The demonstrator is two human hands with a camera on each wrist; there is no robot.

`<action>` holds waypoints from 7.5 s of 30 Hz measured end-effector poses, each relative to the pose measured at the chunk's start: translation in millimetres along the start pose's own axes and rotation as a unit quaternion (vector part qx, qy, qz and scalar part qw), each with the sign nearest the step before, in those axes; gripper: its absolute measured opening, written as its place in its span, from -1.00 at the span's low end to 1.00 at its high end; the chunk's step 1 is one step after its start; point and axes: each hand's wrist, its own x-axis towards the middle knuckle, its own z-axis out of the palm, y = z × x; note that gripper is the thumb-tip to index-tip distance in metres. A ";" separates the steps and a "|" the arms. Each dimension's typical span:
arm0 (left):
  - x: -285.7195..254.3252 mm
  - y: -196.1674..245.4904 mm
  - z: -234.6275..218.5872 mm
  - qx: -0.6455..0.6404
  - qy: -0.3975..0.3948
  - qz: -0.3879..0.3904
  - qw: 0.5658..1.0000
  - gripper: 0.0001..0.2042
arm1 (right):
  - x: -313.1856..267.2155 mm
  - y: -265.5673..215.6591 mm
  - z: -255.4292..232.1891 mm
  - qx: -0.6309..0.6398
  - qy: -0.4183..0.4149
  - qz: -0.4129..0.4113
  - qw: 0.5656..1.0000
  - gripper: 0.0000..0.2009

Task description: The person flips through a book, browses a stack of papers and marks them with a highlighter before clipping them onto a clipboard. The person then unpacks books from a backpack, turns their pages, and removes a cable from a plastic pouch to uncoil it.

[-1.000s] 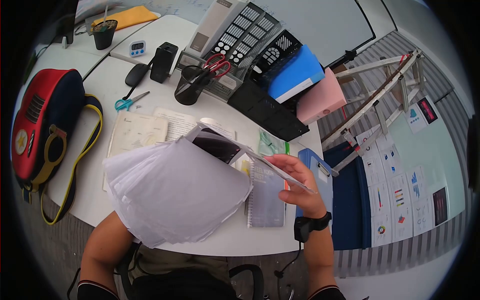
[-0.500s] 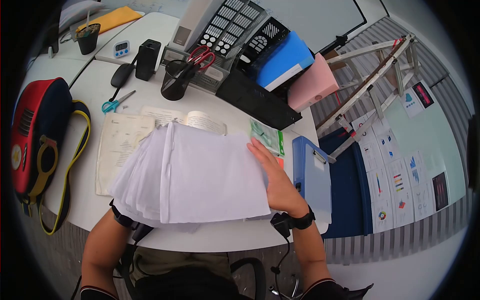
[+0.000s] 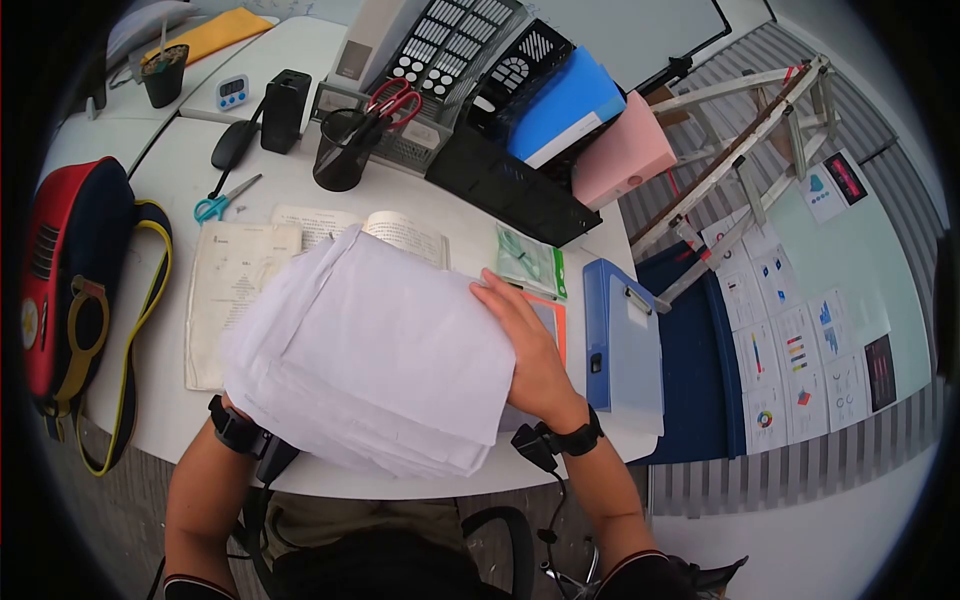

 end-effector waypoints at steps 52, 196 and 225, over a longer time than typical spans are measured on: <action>18.6 31.5 16.4 -0.092 0.000 0.095 0.991 -0.52 | -8.1 9.3 28.3 0.492 0.202 0.113 0.839 -0.32; 36.7 35.4 21.6 -0.452 0.016 -0.138 0.881 -0.23 | -23.3 23.0 79.2 0.597 0.056 0.195 0.776 -0.60; 34.9 13.1 17.0 -0.283 0.004 -0.219 0.934 -0.73 | -16.0 15.2 61.3 0.725 0.114 0.182 0.655 -0.62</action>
